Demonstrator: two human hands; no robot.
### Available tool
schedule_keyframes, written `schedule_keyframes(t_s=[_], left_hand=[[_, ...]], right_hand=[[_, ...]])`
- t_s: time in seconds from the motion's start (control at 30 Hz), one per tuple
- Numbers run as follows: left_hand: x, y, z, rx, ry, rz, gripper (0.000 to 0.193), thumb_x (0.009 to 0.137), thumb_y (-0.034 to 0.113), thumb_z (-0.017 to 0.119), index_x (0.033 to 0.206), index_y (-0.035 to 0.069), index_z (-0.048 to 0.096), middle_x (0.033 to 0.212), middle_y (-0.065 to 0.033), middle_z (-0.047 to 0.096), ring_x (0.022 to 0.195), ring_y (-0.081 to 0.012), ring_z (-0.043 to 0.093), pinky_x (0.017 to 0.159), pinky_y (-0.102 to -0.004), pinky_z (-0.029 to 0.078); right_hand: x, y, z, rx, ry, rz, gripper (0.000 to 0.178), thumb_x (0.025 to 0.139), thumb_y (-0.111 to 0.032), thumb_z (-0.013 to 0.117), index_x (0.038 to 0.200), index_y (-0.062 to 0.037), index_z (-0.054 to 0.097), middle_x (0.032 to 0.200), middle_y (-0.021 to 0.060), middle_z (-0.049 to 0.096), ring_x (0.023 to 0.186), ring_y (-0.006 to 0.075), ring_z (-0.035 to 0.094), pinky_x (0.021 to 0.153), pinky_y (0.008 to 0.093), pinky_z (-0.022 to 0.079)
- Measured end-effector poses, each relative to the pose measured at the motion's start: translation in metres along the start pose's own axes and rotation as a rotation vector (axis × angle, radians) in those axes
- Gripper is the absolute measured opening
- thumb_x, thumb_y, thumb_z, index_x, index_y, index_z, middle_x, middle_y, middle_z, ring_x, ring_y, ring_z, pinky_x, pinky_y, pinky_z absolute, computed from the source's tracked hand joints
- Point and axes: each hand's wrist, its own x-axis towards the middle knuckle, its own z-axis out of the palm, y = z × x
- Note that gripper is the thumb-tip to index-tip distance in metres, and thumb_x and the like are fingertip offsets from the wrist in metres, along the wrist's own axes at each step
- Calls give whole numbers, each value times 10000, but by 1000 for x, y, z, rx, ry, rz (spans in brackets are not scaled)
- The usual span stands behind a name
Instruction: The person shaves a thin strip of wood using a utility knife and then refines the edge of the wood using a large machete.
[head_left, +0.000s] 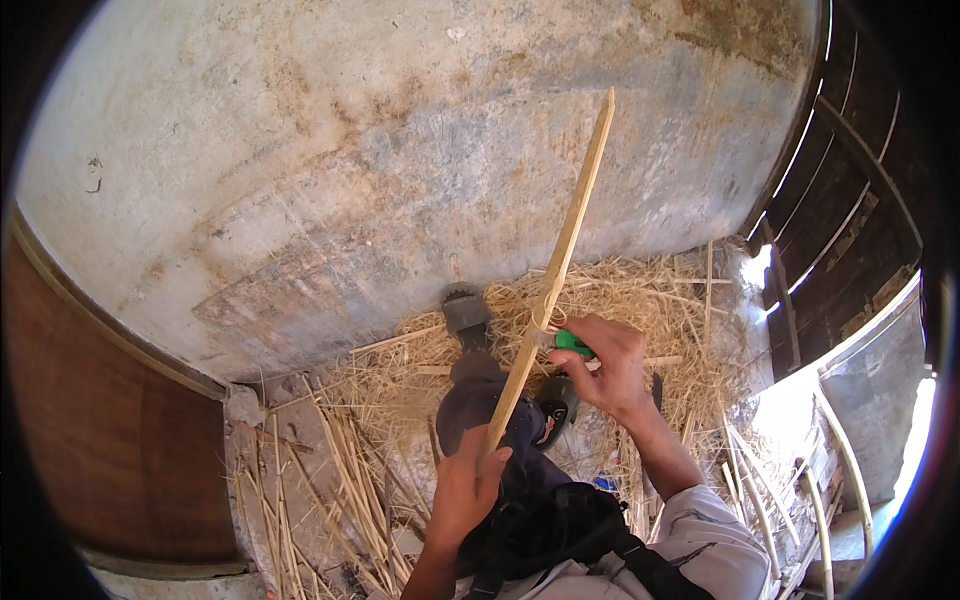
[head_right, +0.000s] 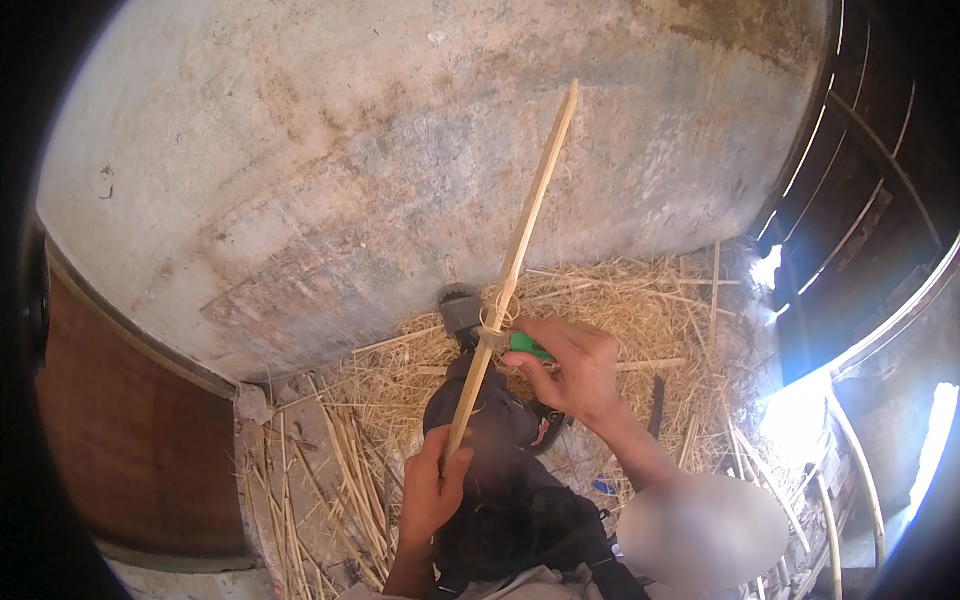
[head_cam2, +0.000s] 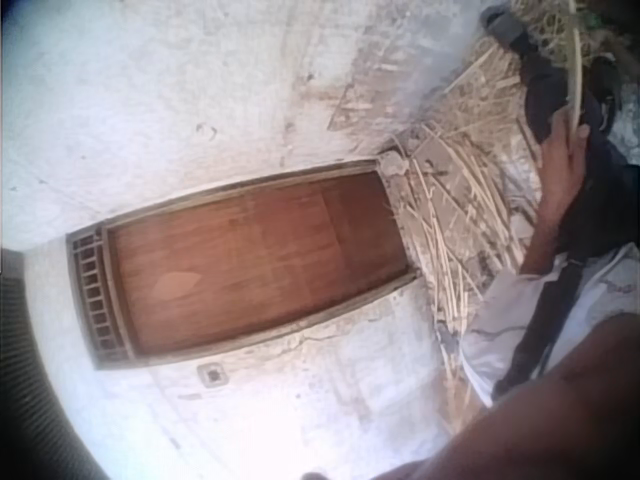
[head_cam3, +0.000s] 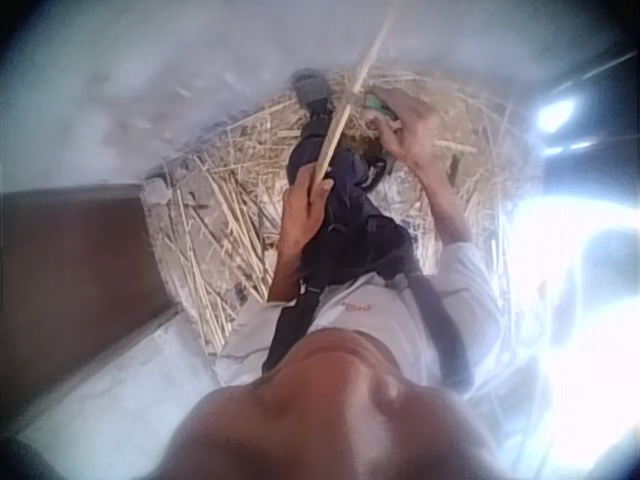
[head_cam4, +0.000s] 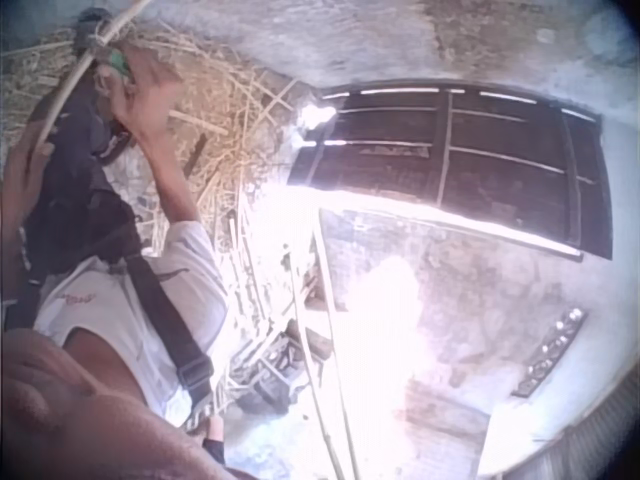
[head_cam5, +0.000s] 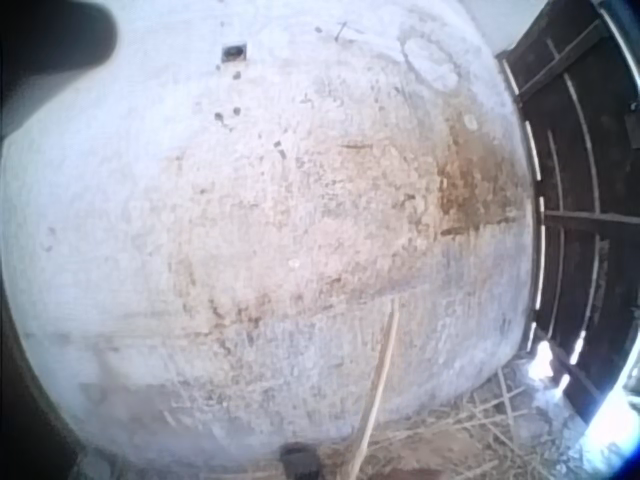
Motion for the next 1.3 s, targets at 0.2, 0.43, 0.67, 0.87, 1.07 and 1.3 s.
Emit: schedule_keyframes(t_s=[0.2, 0.43, 0.67, 0.87, 1.07, 1.3], left_hand=[[-6, -5, 1, 28, 86, 49, 216, 1043, 162, 608, 1199, 15, 633, 680, -100, 607, 559, -177, 583, 554, -342, 451], [-10, -10, 3, 88, 88, -12, 196, 1067, 185, 570, 1117, 2, 617, 667, -135, 607, 554, -267, 625, 555, -377, 468], [-53, -19, 5, 34, -102, -65, 214, 1045, 233, 627, 1103, 28, 615, 719, -213, 650, 661, -412, 686, 580, -464, 499], [-40, -27, -3, 47, -15, -189, 219, 1023, 227, 678, 1105, 33, 621, 701, -203, 656, 610, -382, 680, 552, -428, 492], [-21, -13, -6, 35, 47, -87, 196, 1012, 188, 697, 1098, 25, 629, 719, -180, 669, 591, -327, 680, 551, -389, 491], [-13, -4, 0, -10, 99, -3, 167, 1001, 128, 697, 1095, 1, 648, 659, -21, 584, 593, -63, 491, 548, -264, 388]], right_hand=[[1, 1, -4, -117, -39, -2, 355, 825, -320, 863, 1060, -70, 771, 814, 91, 740, 628, 276, 695, 572, 363, 527], [10, 15, 4, -120, 53, -54, 356, 861, -329, 842, 1080, -54, 788, 844, 99, 771, 687, 269, 745, 579, 357, 541], [38, 118, -54, -98, 438, 571, 384, 1055, -403, 590, 1126, -78, 784, 668, -15, 533, 605, 118, 448, 577, 324, 372], [14, 71, -22, 281, 146, 620, 341, 1072, -354, 536, 1146, -78, 721, 720, -58, 391, 694, 94, 392, 644, 298, 330], [-9, 37, -5, 597, -72, 579, 257, 1041, -260, 614, 1194, -69, 693, 806, -36, 533, 807, 87, 511, 748, 291, 434], [-8, 7, 16, 862, -113, 613, 225, 1031, -220, 670, 1141, -25, 693, 850, -25, 635, 727, 46, 550, 658, 234, 436]])
